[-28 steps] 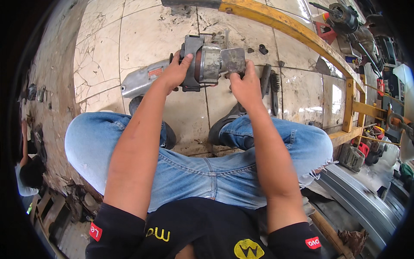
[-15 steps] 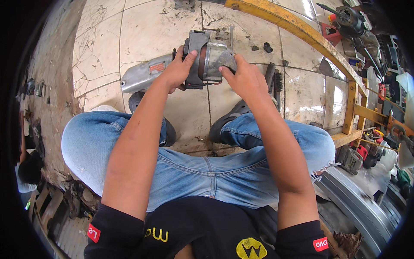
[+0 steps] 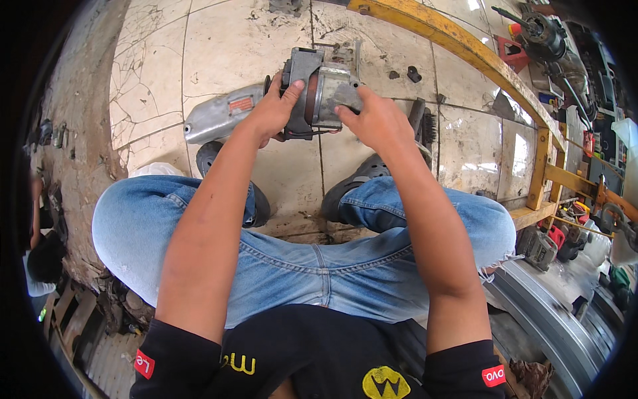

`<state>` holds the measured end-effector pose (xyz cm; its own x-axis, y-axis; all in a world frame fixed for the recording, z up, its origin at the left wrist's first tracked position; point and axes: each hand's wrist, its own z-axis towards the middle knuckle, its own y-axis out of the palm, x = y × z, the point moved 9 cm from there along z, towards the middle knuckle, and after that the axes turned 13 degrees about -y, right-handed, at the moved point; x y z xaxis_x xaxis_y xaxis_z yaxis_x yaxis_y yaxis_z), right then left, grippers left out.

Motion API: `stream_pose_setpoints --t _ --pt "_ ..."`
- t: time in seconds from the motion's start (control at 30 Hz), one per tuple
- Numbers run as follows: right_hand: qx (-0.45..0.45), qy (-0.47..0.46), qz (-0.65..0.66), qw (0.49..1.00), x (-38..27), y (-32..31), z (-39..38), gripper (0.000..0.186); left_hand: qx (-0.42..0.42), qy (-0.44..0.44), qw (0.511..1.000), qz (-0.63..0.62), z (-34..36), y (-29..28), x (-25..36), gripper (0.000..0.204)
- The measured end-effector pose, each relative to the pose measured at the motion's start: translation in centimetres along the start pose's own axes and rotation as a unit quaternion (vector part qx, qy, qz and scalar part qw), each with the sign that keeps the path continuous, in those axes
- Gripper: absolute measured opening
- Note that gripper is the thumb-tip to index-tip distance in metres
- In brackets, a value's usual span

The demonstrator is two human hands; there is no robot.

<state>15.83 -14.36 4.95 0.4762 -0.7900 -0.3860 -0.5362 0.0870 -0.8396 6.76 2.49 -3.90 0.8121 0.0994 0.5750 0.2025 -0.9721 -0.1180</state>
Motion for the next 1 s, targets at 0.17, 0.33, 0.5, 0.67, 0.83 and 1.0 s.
stream_pose_setpoints --t 0.17,0.33,0.5,0.67,0.83,1.0 --pt "-0.001 -0.001 -0.009 1.0 -0.3 0.0 0.0 0.052 -0.009 -0.003 1.0 -0.015 -0.7 0.0 0.3 0.091" --pt "-0.023 0.009 -0.003 1.0 -0.4 0.0 0.0 0.052 -0.025 -0.01 0.999 -0.019 -0.2 0.2 -0.1 0.091" --pt "-0.005 -0.025 -0.011 1.0 -0.9 0.2 0.4 0.05 -0.013 0.008 1.0 -0.02 -0.1 0.0 0.0 0.089" --pt "-0.022 -0.021 -0.016 0.999 -1.2 0.2 0.7 0.049 -0.027 -0.013 0.999 -0.027 0.0 0.3 -0.1 0.088" --pt "-0.027 -0.014 -0.025 0.999 -1.3 -0.4 0.4 0.047 -0.013 0.01 1.0 -0.008 0.4 -0.2 -0.3 0.089" --pt "0.011 -0.035 -0.063 0.997 -2.2 -0.1 0.4 0.045 -0.008 -0.012 1.0 -0.012 -0.4 -0.1 0.2 0.089"
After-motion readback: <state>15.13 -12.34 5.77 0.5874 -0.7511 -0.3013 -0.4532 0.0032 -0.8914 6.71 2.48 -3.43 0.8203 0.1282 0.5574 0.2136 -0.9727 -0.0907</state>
